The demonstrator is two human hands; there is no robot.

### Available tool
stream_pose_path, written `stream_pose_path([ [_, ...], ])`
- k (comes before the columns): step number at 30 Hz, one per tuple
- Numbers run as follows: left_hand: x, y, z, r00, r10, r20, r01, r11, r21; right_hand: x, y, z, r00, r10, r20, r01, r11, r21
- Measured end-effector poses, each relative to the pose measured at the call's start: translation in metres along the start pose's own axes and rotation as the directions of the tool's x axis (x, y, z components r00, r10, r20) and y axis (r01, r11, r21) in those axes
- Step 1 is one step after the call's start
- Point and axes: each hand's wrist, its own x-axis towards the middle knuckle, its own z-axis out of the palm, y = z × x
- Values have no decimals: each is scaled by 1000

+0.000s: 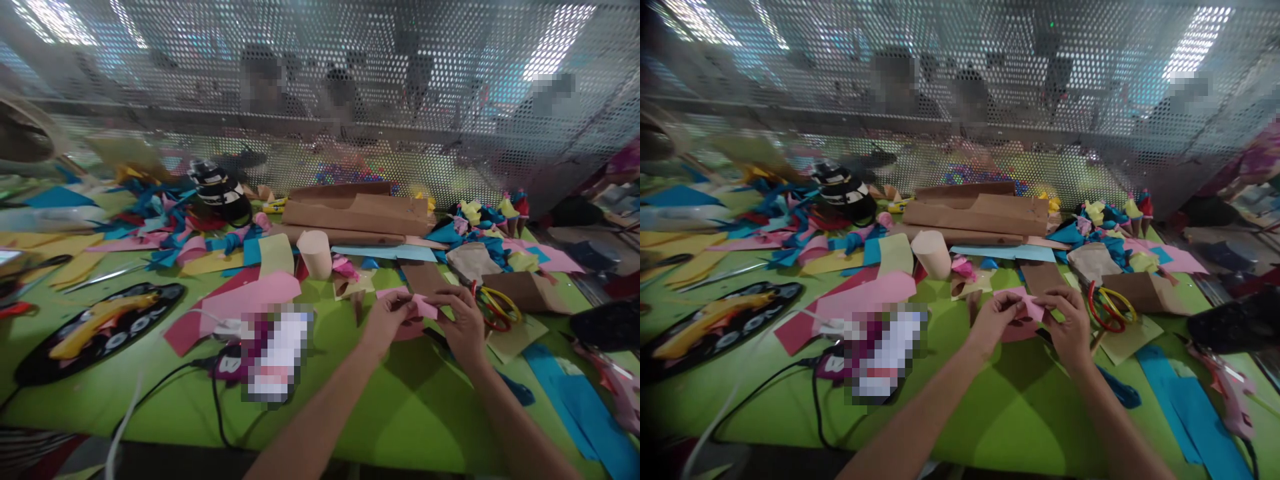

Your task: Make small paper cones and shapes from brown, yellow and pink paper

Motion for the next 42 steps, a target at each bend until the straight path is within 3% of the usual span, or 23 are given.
stream_pose_path([
  [5, 3, -5, -1, 1000, -23, 2, 23, 1000, -6, 1, 1, 0, 999, 31, 32, -33, 998, 56],
  [10, 6, -9, -8, 999, 47, 4, -47, 996, 75, 3, 5, -1, 996, 24, 91, -27, 999, 30],
  [15, 8, -6, -13, 978, 209, -6, -199, 941, 272, 8, -2, -9, 951, 26, 307, -38, 999, 33],
  [18, 8, -4, -13, 967, 251, -33, -228, 919, 322, 10, -9, -13, 913, 34, 407, -68, 995, 69],
  [21, 5, -2, -11, 960, 279, -33, -245, 890, 385, 9, -10, -9, 929, 61, 364, -89, 994, 59],
  [27, -1, 0, -6, 956, 283, 81, -292, 868, 401, 3, -1, 3, 977, 26, 212, -29, 999, 13],
  [42, -5, 2, -1, 964, 236, 119, -264, 879, 396, 1, 3, 2, 986, 36, 166, -30, 999, -39],
])
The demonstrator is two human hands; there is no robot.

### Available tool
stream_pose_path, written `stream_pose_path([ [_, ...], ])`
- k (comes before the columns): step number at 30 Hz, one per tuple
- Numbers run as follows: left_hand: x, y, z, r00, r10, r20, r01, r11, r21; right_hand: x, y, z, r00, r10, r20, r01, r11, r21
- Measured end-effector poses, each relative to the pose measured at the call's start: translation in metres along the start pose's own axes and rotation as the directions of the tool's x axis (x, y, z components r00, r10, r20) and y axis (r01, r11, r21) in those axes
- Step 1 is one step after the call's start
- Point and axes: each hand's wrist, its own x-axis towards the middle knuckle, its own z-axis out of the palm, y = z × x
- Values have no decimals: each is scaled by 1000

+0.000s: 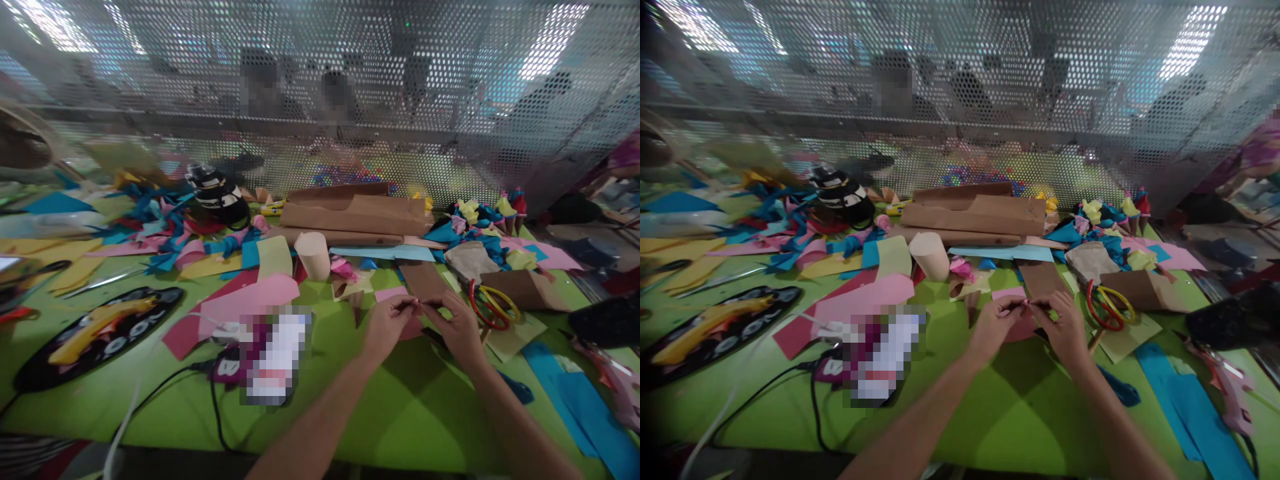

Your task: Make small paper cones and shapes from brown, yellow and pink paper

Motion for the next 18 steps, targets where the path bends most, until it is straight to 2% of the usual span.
stream_pose_path([
  [6, -1, 0, -1, 999, 22, 47, -21, 1000, -22, -1, -3, 1, 999, 11, -33, -11, 1000, 6],
  [18, -5, 5, 1, 997, 70, -42, -59, 975, 216, -4, -2, 4, 996, -68, -55, 64, 995, -70],
])
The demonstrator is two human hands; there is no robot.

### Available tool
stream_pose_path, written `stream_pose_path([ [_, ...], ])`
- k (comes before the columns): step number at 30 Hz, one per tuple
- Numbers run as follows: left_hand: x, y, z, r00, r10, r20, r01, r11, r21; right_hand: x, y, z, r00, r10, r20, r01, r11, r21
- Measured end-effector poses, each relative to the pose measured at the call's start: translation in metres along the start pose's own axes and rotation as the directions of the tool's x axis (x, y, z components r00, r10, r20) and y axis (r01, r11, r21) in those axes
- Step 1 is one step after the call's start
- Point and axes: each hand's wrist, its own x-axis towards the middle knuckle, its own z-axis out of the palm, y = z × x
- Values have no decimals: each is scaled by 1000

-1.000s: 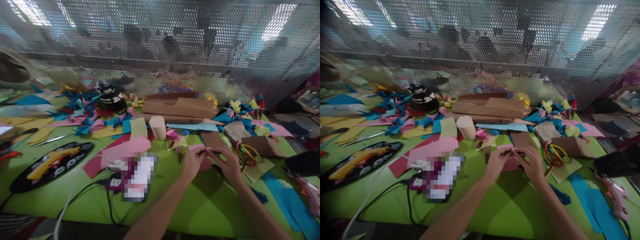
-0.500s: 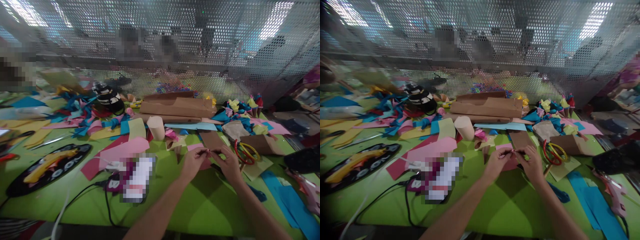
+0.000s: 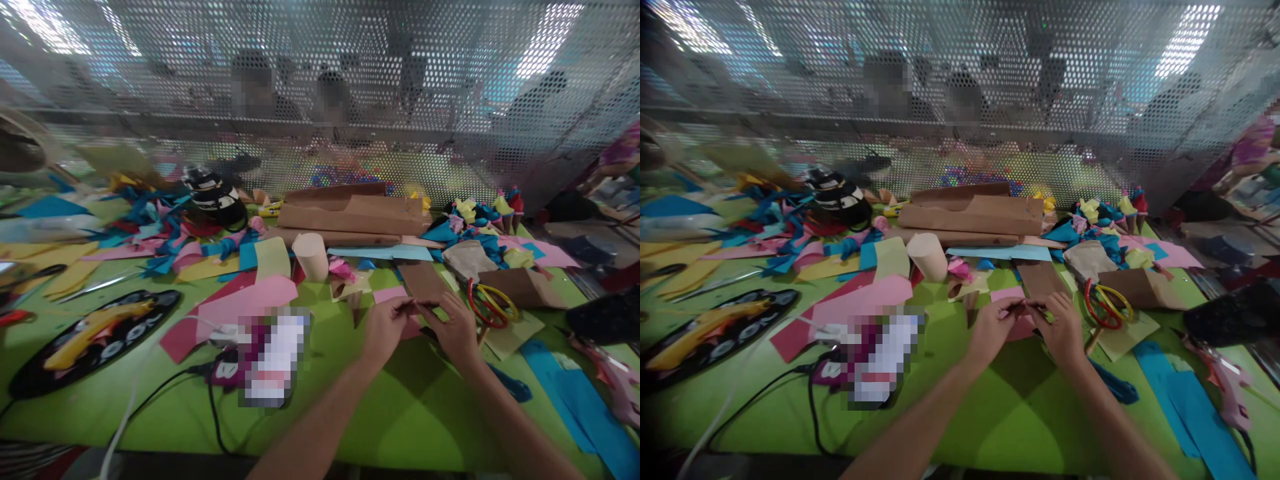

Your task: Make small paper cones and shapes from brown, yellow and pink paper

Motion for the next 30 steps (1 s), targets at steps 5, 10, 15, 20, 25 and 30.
stream_pose_path([
  [5, -1, 4, -1, 999, 45, 6, -46, 995, 89, 0, -1, -1, 999, -37, 32, 37, 999, -21],
  [10, -1, 5, -1, 999, 45, 13, -46, 996, 72, 1, -2, -1, 999, -27, 34, 28, 999, -35],
  [15, -2, 5, -1, 998, 71, 0, -70, 989, 129, -1, 0, 2, 999, -34, 37, 36, 999, -38],
  [20, -2, 2, 0, 996, 90, 9, -91, 986, 143, 1, 2, 0, 999, -11, 52, 12, 999, -33],
  [25, 0, -2, 1, 998, 59, 2, -59, 997, 45, 1, 1, -1, 995, 54, 89, -57, 998, 26],
  [30, 2, -3, 1, 999, 24, 25, -22, 997, -76, 3, 1, -1, 993, 114, 19, -115, 989, 93],
])
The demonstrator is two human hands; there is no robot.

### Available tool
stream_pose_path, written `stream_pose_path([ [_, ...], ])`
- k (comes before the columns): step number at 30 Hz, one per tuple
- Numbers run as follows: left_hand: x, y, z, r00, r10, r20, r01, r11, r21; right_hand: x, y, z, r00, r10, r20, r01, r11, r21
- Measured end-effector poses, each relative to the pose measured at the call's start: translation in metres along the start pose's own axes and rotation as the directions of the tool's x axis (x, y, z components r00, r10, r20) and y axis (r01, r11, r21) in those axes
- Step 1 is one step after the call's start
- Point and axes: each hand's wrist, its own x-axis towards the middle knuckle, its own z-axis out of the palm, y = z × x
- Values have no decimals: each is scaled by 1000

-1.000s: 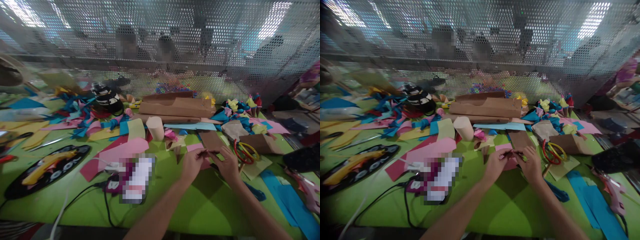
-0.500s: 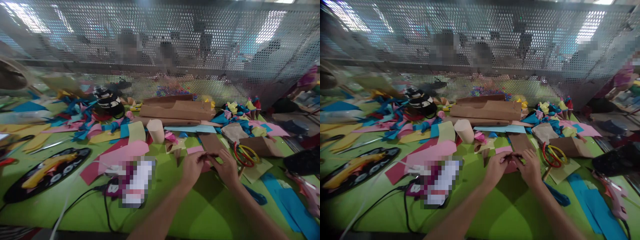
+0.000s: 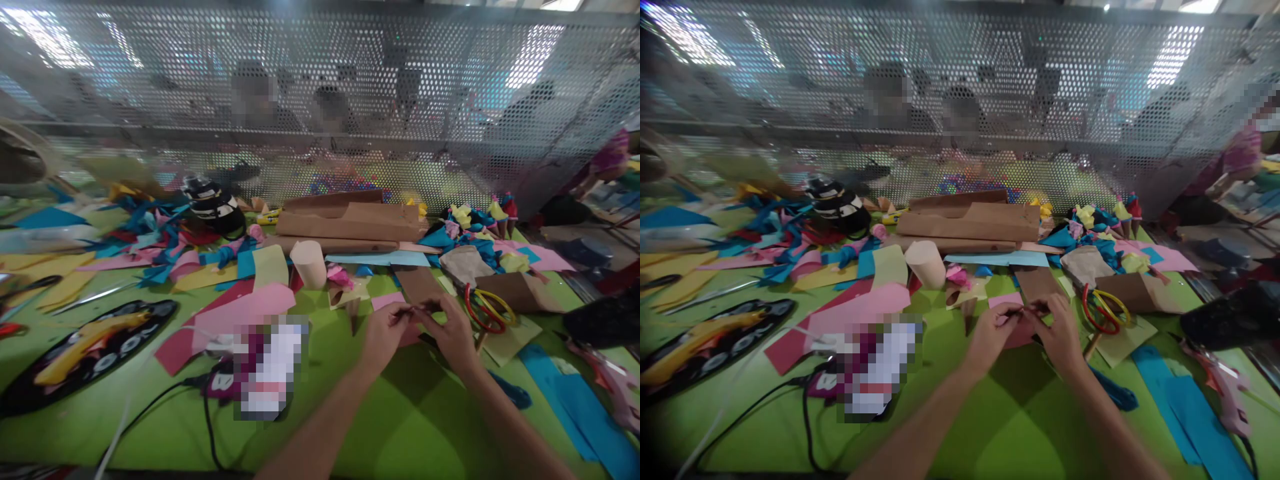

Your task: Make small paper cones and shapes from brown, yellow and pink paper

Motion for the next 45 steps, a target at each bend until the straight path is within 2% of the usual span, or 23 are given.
stream_pose_path([
  [2, 0, 1, 0, 1000, -4, 18, 4, 999, -40, 2, 0, -1, 1000, 10, -6, -10, 1000, 17],
  [6, -1, 1, -1, 999, 7, 46, -3, 996, -87, 4, 0, -3, 997, 49, 63, -52, 998, 40],
  [13, 2, -5, -2, 998, -13, 54, 21, 989, -146, 3, -1, -1, 991, 117, 65, -123, 987, 99],
  [15, 3, -6, -3, 999, -20, 30, 24, 987, -160, 3, -3, -2, 985, 147, 91, -160, 974, 158],
  [18, 4, -5, -5, 997, -37, -66, 26, 985, -168, 3, -3, -4, 969, 220, 112, -243, 931, 272],
  [23, 4, -3, -10, 985, -90, -146, 64, 983, -175, 2, 5, -10, 923, 379, 63, -358, 787, 502],
  [25, 4, -3, -10, 983, -74, -167, 46, 985, -169, 2, 5, -12, 927, 363, 98, -361, 787, 500],
  [30, 3, 1, -9, 982, -14, -188, -12, 991, -135, 4, -6, -12, 943, 246, 223, -316, 870, 377],
  [34, 1, 4, -8, 988, -2, -157, -19, 991, -131, 3, -11, -8, 927, 316, 203, -371, 853, 367],
  [40, 4, 0, -8, 988, -47, -145, 21, 983, -181, 0, 0, -6, 887, 401, 231, -459, 704, 542],
  [42, 4, -1, -9, 989, -58, -133, 33, 983, -183, 1, 2, -6, 887, 387, 251, -461, 714, 527],
  [45, 5, -1, -8, 992, -55, -114, 35, 985, -169, 1, 4, -3, 907, 358, 223, -422, 784, 455],
])
